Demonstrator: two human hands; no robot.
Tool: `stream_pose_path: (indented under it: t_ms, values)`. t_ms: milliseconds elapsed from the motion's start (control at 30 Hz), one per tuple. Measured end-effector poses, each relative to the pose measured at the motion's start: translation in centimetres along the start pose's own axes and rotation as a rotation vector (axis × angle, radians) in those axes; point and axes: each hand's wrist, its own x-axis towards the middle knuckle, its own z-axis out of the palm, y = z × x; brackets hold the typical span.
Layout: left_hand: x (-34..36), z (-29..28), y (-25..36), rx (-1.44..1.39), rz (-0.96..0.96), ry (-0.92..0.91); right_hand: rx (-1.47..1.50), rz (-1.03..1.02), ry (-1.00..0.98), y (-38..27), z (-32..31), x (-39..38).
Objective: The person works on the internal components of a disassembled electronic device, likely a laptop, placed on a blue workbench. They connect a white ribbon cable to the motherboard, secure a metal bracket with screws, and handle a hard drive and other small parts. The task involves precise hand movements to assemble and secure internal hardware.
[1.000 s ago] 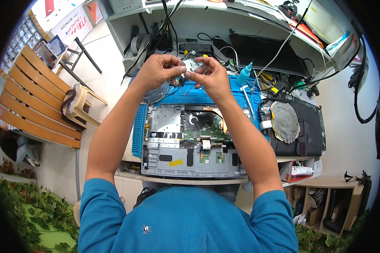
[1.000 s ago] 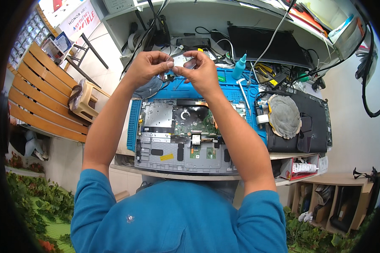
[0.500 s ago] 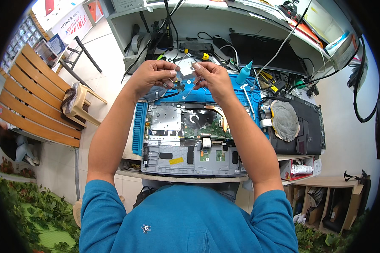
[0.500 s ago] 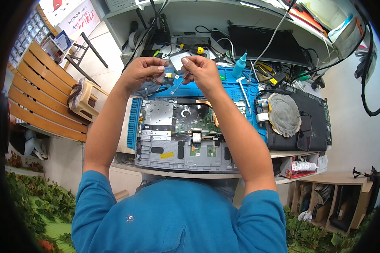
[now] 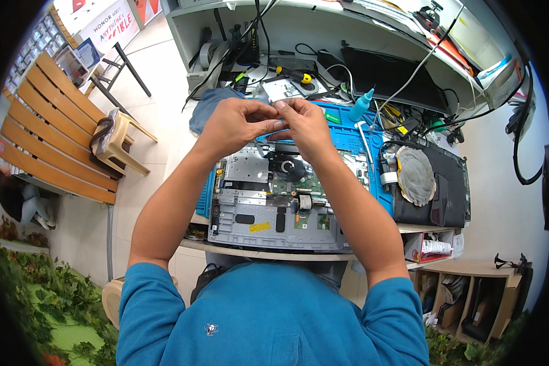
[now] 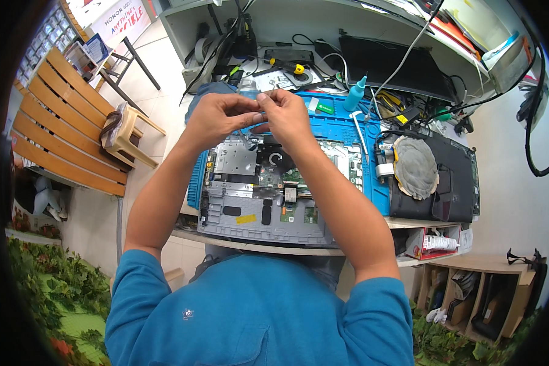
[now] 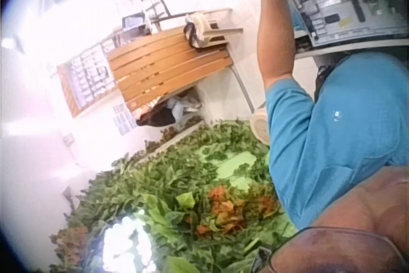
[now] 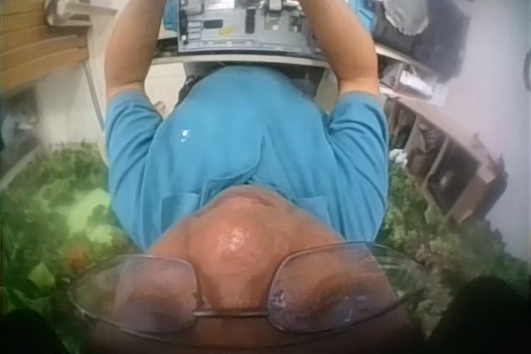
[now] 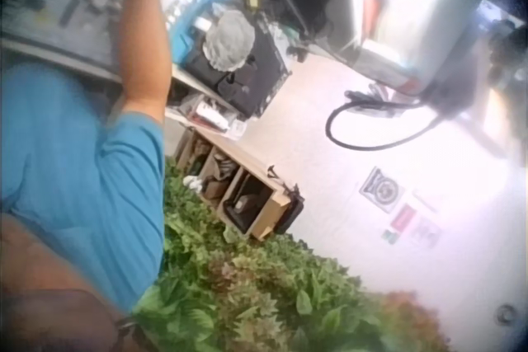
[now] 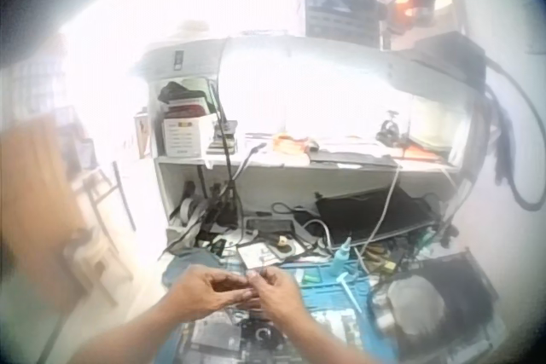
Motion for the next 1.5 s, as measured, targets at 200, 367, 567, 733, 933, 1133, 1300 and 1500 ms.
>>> stream_pose_path:
  t_ms: [200,367,567,733,933,1133,1300,1500]
  values:
    - [-1.9,-4.9,-2.8,0.09,0.031,0.227,-0.035,0.099,-0.167,-1.4,-0.3,-2.1]
    - [-3.8,-5.0,-3.6,-0.191,-0.179,-0.023,-0.007,0.174,-0.35,-2.4,-0.8,-3.1]
    - [-6.3,-5.2,-4.2,-0.317,-0.215,-0.044,-0.021,0.21,-0.35,-1.5,-0.5,-3.8]
    - [-7.8,-3.9,-3.9,-0.324,-0.327,-0.013,-0.009,0.276,-0.337,0.4,-0.1,-4.7]
    - [-8.6,-3.3,-3.6,-0.26,-0.399,0.003,-0.238,0.282,-0.26,1.5,0.9,-5.0]
    - [-8.3,-3.5,-4.1,-0.176,-0.408,-0.016,-0.535,0.215,-0.152,1.2,2.1,-5.4]
    - [-8.8,-2.7,-4.5,-0.085,-0.403,-0.009,-0.758,0.191,-0.17,0.4,2.8,-6.0]
    - [-8.4,-2.2,-3.7,0.024,-0.397,0.003,-0.976,-0.036,-0.126,2.7,2.1,-5.3]
